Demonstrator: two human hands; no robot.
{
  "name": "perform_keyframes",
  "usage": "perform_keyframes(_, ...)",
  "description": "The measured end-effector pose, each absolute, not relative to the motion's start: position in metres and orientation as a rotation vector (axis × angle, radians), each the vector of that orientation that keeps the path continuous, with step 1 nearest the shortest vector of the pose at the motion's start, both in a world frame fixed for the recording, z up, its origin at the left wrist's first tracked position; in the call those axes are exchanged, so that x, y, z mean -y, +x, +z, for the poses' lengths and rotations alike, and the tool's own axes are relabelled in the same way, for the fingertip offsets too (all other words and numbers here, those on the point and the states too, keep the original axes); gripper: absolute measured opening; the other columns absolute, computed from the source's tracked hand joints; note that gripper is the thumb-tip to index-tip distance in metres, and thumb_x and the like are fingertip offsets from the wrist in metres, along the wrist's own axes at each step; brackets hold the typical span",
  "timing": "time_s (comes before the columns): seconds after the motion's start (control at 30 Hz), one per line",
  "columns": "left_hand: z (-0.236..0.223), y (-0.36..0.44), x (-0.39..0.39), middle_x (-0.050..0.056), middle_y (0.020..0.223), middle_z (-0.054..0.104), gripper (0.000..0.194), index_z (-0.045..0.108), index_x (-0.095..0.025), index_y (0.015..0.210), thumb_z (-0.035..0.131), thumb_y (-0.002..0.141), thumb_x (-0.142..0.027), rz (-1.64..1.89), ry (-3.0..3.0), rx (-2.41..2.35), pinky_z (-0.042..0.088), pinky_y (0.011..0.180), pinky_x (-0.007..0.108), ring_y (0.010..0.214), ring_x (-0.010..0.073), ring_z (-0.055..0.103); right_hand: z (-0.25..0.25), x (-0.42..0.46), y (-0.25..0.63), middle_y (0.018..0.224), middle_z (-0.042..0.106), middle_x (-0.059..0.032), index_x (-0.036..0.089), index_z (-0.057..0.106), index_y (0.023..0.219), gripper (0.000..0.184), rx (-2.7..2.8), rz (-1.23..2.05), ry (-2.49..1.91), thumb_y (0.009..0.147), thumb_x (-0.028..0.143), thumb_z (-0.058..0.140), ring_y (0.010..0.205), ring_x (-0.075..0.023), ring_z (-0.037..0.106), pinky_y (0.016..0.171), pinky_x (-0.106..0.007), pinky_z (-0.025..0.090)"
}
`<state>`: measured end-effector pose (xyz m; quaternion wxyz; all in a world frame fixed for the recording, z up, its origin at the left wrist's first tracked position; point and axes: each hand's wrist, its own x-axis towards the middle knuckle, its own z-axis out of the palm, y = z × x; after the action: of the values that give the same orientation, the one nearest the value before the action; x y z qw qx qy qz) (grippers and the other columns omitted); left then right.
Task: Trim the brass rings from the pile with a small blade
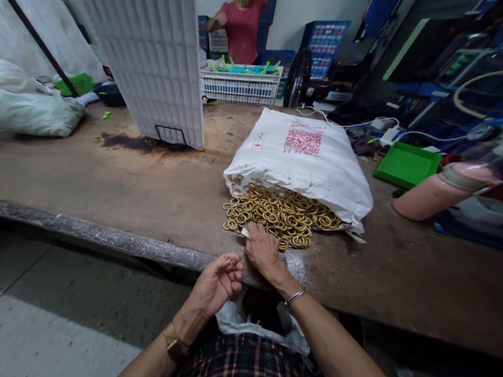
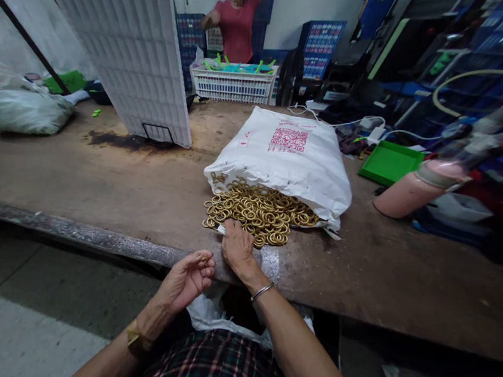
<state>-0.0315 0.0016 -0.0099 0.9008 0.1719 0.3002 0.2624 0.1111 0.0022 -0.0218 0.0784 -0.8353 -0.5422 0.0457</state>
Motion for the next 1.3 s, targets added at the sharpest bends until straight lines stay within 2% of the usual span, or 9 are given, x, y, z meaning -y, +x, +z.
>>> perform_keyframes(0.13, -0.01, -0.029, -0.007, 0.003, 0.069, 0.059, 0.018, 0.05, -0.012, 0.065, 0.064, 0.065, -0.023, 0.578, 0.323, -0.685, 0.04, 0.047, 0.018, 0.058, 0.0094, 0.055, -0.021, 0.008, 0.119, 0.084, 0.058, -0.0036, 0.02, 0.053, 0.087, 0.016, 1.629, 0.234, -2.242, 0.079, 0.017, 0.039, 0.073, -0.0141, 0.052, 0.062, -0.023, 0.033)
perform_keyframes(0.23, -0.009, -0.025, -0.007, 0.0, 0.067, 0.057, 0.025, 0.049, -0.014, 0.073, 0.067, 0.064, -0.028, 0.604, 0.456, -0.756, 0.037, 0.043, 0.017, 0.055, 0.009, 0.054, -0.021, 0.021, 0.121, 0.061, 0.049, 0.0015, 0.019, 0.049, 0.068, 0.019, 1.527, 0.414, -1.996, 0.082, 0.026, 0.038, 0.059, -0.0113, 0.045, 0.055, -0.021, 0.03)
perform_keyframes(0.3, -0.009, -0.022, -0.005, -0.002, 0.064, 0.055, 0.032, 0.049, -0.016, 0.082, 0.068, 0.064, -0.034, 0.626, 0.606, -0.799, 0.032, 0.039, 0.015, 0.05, 0.0074, 0.05, -0.021, 0.031, 0.12, 0.055, 0.043, 0.0037, 0.019, 0.045, 0.062, 0.026, 1.425, 0.532, -1.893, 0.082, 0.033, 0.038, 0.054, -0.0099, 0.039, 0.052, -0.021, 0.029)
perform_keyframes(0.43, -0.013, -0.017, 0.0, -0.005, 0.058, 0.051, 0.041, 0.05, -0.016, 0.09, 0.065, 0.065, -0.044, 0.62, 0.897, -0.866, 0.024, 0.034, 0.014, 0.039, 0.0038, 0.038, -0.023, 0.048, 0.114, 0.055, 0.038, 0.0051, 0.018, 0.045, 0.061, 0.029, 1.279, 0.718, -1.771, 0.081, 0.038, 0.04, 0.052, -0.0085, 0.034, 0.049, -0.02, 0.027)
perform_keyframes(0.57, -0.013, -0.015, 0.004, -0.007, 0.051, 0.045, 0.035, 0.055, -0.014, 0.081, 0.061, 0.068, -0.045, 0.564, 1.089, -0.891, 0.023, 0.037, 0.016, 0.038, 0.0032, 0.032, -0.024, 0.054, 0.109, 0.057, 0.038, 0.0049, 0.017, 0.045, 0.062, 0.031, 1.222, 0.829, -1.694, 0.081, 0.041, 0.04, 0.054, -0.0082, 0.033, 0.049, -0.02, 0.027)
perform_keyframes(0.8, -0.009, -0.017, 0.006, -0.001, 0.062, 0.056, 0.022, 0.056, -0.014, 0.074, 0.054, 0.076, -0.035, 0.688, 1.407, -0.862, 0.038, 0.055, 0.02, 0.056, 0.0094, 0.049, -0.019, 0.055, 0.106, 0.052, 0.035, 0.0054, 0.018, 0.041, 0.055, 0.035, 1.182, 0.938, -1.655, 0.079, 0.044, 0.041, 0.05, -0.0076, 0.031, 0.046, -0.021, 0.025)
perform_keyframes(1.1, -0.012, -0.016, 0.009, 0.0, 0.064, 0.058, 0.019, 0.056, -0.015, 0.074, 0.05, 0.079, -0.033, 0.762, 1.542, -0.828, 0.039, 0.058, 0.021, 0.059, 0.0102, 0.051, -0.011, 0.049, 0.106, 0.049, 0.044, 0.0038, 0.017, 0.049, 0.052, 0.035, 1.045, 0.955, -1.818, 0.076, 0.04, 0.042, 0.049, -0.0084, 0.038, 0.049, -0.021, 0.029)
perform_keyframes(1.2, -0.011, -0.017, 0.007, -0.002, 0.056, 0.053, 0.024, 0.055, -0.015, 0.071, 0.053, 0.077, -0.039, 0.662, 1.37, -0.838, 0.035, 0.048, 0.018, 0.048, 0.0075, 0.045, -0.014, 0.048, 0.105, 0.05, 0.045, 0.0041, 0.017, 0.05, 0.054, 0.032, 1.021, 0.956, -1.825, 0.076, 0.038, 0.041, 0.05, -0.009, 0.039, 0.049, -0.021, 0.029)
perform_keyframes(1.3, -0.011, -0.018, 0.005, -0.006, 0.044, 0.04, 0.031, 0.052, -0.015, 0.067, 0.054, 0.075, -0.045, 0.537, 1.206, -0.823, 0.021, 0.037, 0.017, 0.036, 0.0041, 0.029, -0.018, 0.047, 0.105, 0.05, 0.044, 0.0046, 0.017, 0.049, 0.055, 0.029, 1.033, 0.898, -1.833, 0.075, 0.037, 0.042, 0.052, -0.0092, 0.039, 0.049, -0.02, 0.029)
